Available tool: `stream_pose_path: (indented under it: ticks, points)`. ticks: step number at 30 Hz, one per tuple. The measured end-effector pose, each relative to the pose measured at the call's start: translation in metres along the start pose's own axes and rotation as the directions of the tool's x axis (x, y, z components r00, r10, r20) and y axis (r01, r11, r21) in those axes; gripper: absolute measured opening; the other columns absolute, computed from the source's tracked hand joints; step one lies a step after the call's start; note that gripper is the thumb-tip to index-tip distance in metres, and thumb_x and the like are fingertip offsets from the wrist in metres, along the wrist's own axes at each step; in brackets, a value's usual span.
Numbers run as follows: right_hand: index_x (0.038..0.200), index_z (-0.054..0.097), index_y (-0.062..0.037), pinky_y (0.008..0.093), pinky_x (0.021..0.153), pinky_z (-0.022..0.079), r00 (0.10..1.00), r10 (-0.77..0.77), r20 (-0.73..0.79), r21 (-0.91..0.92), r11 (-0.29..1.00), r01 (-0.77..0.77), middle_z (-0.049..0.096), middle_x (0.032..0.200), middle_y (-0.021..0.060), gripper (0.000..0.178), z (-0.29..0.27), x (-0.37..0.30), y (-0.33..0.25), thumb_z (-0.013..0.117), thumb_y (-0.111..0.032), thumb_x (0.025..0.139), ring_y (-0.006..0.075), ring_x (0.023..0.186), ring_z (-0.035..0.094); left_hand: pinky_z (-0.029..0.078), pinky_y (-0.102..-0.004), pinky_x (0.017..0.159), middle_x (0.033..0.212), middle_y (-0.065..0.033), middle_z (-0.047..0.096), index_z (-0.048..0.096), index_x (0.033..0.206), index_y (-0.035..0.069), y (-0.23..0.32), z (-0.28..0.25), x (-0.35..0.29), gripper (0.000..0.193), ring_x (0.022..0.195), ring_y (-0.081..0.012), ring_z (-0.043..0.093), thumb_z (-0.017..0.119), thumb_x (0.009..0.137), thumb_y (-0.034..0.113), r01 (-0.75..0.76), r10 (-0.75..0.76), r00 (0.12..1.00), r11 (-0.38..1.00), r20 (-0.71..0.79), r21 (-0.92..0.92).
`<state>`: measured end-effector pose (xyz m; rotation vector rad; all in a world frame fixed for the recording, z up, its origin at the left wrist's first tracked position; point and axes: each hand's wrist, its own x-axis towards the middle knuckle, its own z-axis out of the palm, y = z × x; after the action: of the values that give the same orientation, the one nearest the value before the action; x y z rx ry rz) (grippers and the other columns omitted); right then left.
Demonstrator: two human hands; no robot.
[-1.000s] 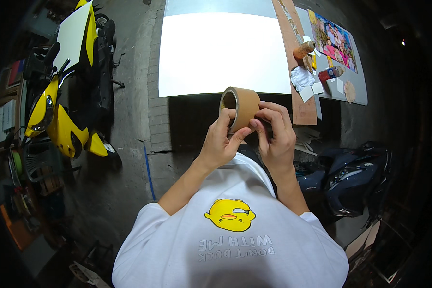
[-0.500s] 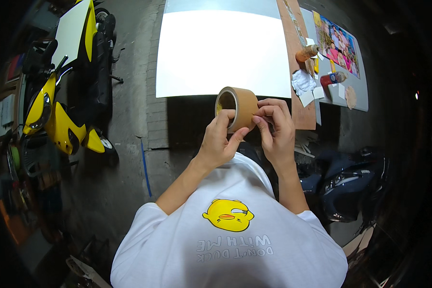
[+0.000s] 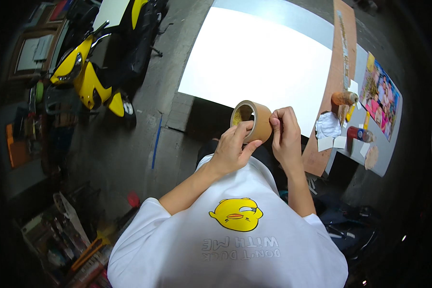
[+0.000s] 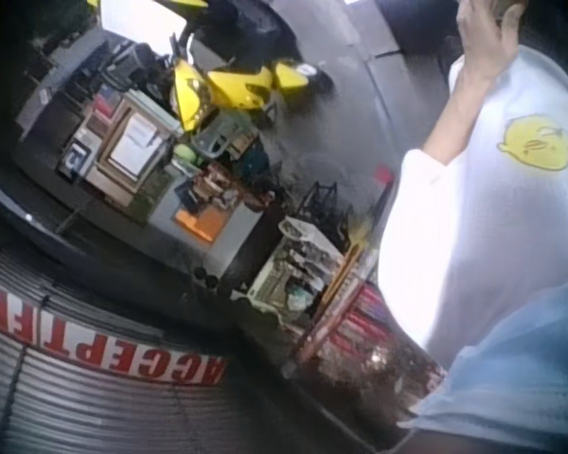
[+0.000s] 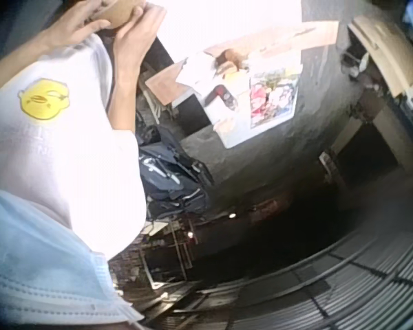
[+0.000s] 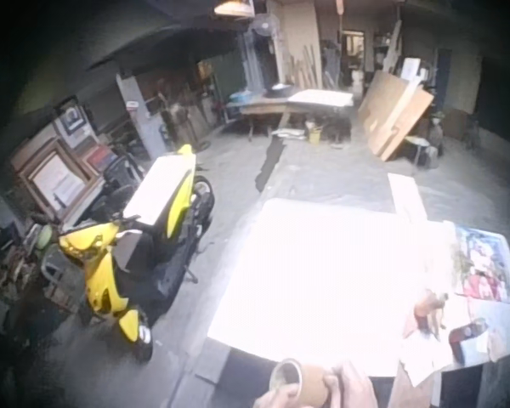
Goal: The person wipes a large printed photo with a cloth, then retrieves a white board and wipes it. They apply adhesive from a bottle to the board and smooth it with a card. The scene is a cluttered indoor workspace with a yellow motorcycle visible.
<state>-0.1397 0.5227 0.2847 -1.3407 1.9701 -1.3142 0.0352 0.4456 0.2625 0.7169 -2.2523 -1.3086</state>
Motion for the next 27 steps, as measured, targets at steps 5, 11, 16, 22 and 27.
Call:
stream_pose_path:
  ticks: [5,11,16,22,27]
  points:
    - [0.116,0.057,0.0036,0.0349,0.073,0.053,0.983,0.017,0.182,0.121,0.992,-0.039,0.059,0.104,0.0151,0.018,-0.001,0.027,0.02,0.063,0.003,0.099,0.0238,0.084,0.062,0.049,-0.0452,0.08,0.1,-0.0184,0.075,0.057,0.127,0.002,-0.026,-0.001,-0.01,0.04,0.087,-0.0376,0.071,0.073,0.097,0.022,0.19,-0.176,0.957,0.981,-0.23,0.038]
    - [0.111,0.065,0.0036,0.0299,0.072,0.06,0.972,-0.055,0.229,0.286,0.958,-0.013,0.063,0.109,0.013,0.016,0.055,0.053,0.022,0.07,0.002,0.096,0.0213,0.086,0.07,0.058,-0.0363,0.092,0.119,-0.0225,0.072,0.052,0.134,-0.005,-0.033,-0.015,-0.002,0.042,0.114,-0.0313,0.073,0.069,0.101,0.013,0.278,-0.272,0.921,0.96,-0.28,-0.019]
    - [0.103,0.062,0.0029,0.0285,0.07,0.058,0.874,0.209,0.438,0.312,0.877,-0.366,0.059,0.101,0.0101,0.009,0.082,0.078,0.014,0.069,0.003,0.096,0.0185,0.083,0.068,0.054,-0.043,0.086,0.109,-0.024,0.073,0.052,0.133,-0.003,-0.059,-0.027,-0.003,0.043,0.098,-0.038,0.071,0.071,0.099,0.016,0.22,-0.228,0.901,0.973,-0.37,-0.064]
    - [0.103,0.059,0.0027,0.0304,0.074,0.055,0.887,0.21,0.412,0.184,0.934,-0.307,0.056,0.101,0.0093,0.008,0.13,0.089,0.008,0.065,0.003,0.099,0.0177,0.083,0.065,0.054,-0.0479,0.085,0.104,-0.0265,0.072,0.05,0.132,-0.004,-0.094,-0.062,-0.002,0.046,0.097,-0.044,0.071,0.072,0.096,0.012,0.252,-0.303,0.906,0.947,-0.295,-0.199]
    - [0.101,0.054,0.0014,0.0294,0.075,0.05,0.856,0.319,0.407,0.053,0.927,-0.371,0.053,0.1,0.009,0.007,0.168,0.101,-0.006,0.06,0.002,0.102,0.0178,0.082,0.055,0.056,-0.0484,0.086,0.108,-0.0273,0.071,0.049,0.135,-0.005,-0.129,-0.098,-0.005,0.049,0.102,-0.0462,0.07,0.072,0.096,0.012,0.268,-0.306,0.935,0.942,-0.182,-0.204]
